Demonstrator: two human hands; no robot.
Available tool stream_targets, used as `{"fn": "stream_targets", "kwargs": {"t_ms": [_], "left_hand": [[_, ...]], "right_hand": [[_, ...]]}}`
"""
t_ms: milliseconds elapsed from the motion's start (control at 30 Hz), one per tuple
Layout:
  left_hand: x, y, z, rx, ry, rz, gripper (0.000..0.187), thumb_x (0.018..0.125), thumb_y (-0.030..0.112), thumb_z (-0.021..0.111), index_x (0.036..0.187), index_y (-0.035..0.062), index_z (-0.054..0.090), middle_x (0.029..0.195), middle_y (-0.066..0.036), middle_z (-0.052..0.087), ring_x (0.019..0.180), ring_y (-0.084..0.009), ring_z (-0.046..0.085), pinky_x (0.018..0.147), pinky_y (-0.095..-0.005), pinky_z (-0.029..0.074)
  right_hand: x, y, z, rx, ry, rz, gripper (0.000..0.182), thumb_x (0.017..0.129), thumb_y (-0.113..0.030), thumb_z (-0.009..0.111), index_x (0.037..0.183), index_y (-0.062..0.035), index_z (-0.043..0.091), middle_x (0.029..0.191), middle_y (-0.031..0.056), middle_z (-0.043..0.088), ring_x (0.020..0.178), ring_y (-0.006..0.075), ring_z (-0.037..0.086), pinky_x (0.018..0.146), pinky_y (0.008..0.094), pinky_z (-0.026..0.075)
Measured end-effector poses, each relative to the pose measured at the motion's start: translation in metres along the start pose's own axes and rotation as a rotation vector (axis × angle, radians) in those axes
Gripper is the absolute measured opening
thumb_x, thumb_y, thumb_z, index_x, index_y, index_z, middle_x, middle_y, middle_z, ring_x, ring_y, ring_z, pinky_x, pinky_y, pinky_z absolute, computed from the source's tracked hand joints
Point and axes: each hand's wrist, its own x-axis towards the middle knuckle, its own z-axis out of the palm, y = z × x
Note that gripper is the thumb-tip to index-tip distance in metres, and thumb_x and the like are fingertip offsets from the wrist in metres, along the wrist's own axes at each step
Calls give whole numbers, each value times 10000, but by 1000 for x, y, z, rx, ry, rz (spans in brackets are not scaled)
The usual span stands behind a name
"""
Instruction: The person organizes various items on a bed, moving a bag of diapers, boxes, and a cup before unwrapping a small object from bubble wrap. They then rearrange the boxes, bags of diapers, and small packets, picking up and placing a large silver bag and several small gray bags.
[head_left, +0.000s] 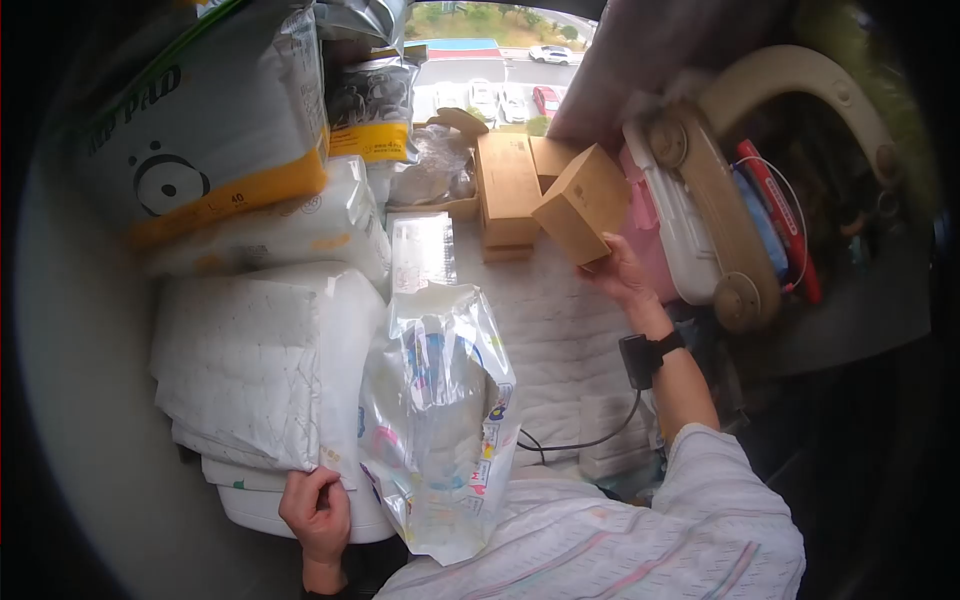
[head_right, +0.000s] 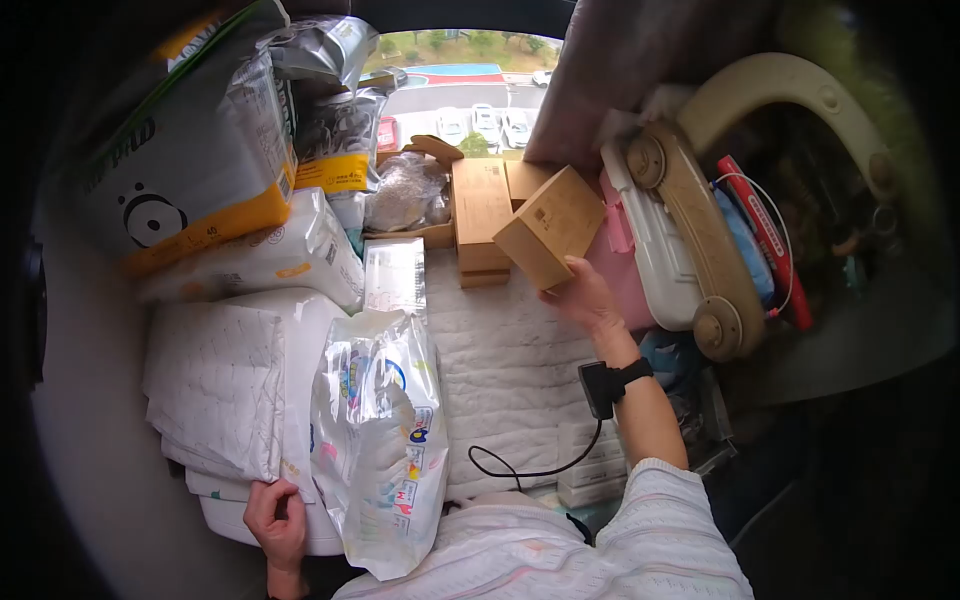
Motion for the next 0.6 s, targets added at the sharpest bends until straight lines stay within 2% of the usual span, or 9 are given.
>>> {"fn": "stream_targets", "kwargs": {"t_ms": [33, 100, 200, 233, 267, 300, 400, 433, 600], "left_hand": [[0, 2, 0, 3, -6, 2, 143, 672, -100, 538, 763, 4, 572, 675, -72, 487, 519, -148, 473, 465, -229, 366], [-1, 5, -1, -10, -47, -83, 104, 709, -82, 534, 781, -9, 554, 729, -61, 478, 612, -128, 460, 539, -209, 348], [-1, 6, 0, 16, -41, -97, 102, 708, -76, 532, 779, -6, 555, 721, -60, 474, 607, -132, 456, 534, -214, 343], [-1, 6, 1, 32, -31, -100, 101, 707, -74, 534, 778, -5, 555, 718, -59, 472, 604, -133, 453, 533, -216, 342], [1, 1, 3, 71, 2, -3, 143, 677, -95, 532, 766, 11, 571, 680, -72, 484, 510, -151, 457, 446, -230, 344], [0, 0, 3, 75, -1, -6, 143, 677, -95, 532, 766, 11, 571, 680, -72, 484, 510, -151, 457, 446, -230, 344], [0, 0, 4, 93, -13, -33, 143, 678, -94, 531, 763, 14, 570, 683, -74, 484, 505, -154, 452, 439, -234, 331], [0, 1, 4, 96, -11, -40, 144, 679, -93, 528, 763, 15, 570, 682, -74, 484, 503, -156, 451, 437, -237, 329], [1, 4, 1, 112, -16, -58, 137, 690, -90, 526, 772, 10, 568, 700, -74, 486, 516, -156, 453, 446, -230, 329]], "right_hand": [[10, 3, -2, -32, 92, -33, 298, 865, -266, 469, 1059, -49, 534, 968, 88, 572, 867, 198, 566, 746, 346, 473], [31, 5, -1, -83, 131, -69, 269, 864, -244, 497, 1051, -52, 530, 950, 88, 559, 841, 209, 563, 733, 362, 482], [76, 6, 1, 56, 248, -73, 245, 834, -201, 574, 1023, -55, 523, 942, 90, 546, 833, 223, 555, 713, 401, 494], [92, 6, 3, 71, 307, -139, 257, 808, -188, 613, 1009, -59, 519, 933, 88, 541, 831, 226, 549, 697, 420, 499], [108, 6, 3, 88, 366, -203, 277, 782, -175, 652, 995, -63, 515, 925, 86, 536, 829, 229, 543, 682, 439, 503], [123, 6, 2, 90, 368, -198, 277, 782, -175, 652, 995, -63, 515, 925, 86, 536, 829, 229, 543, 682, 439, 503], [169, 5, -11, 45, 621, -342, 338, 736, -243, 703, 962, -73, 519, 897, 69, 534, 773, 208, 537, 643, 433, 504], [174, 1, -9, 46, 624, -337, 338, 736, -243, 703, 962, -73, 519, 897, 69, 534, 773, 208, 537, 643, 433, 504], [203, -12, -16, -119, 709, -295, 492, 756, -276, 680, 1101, -26, 436, 991, 95, 532, 808, 240, 545, 619, 430, 513]]}}
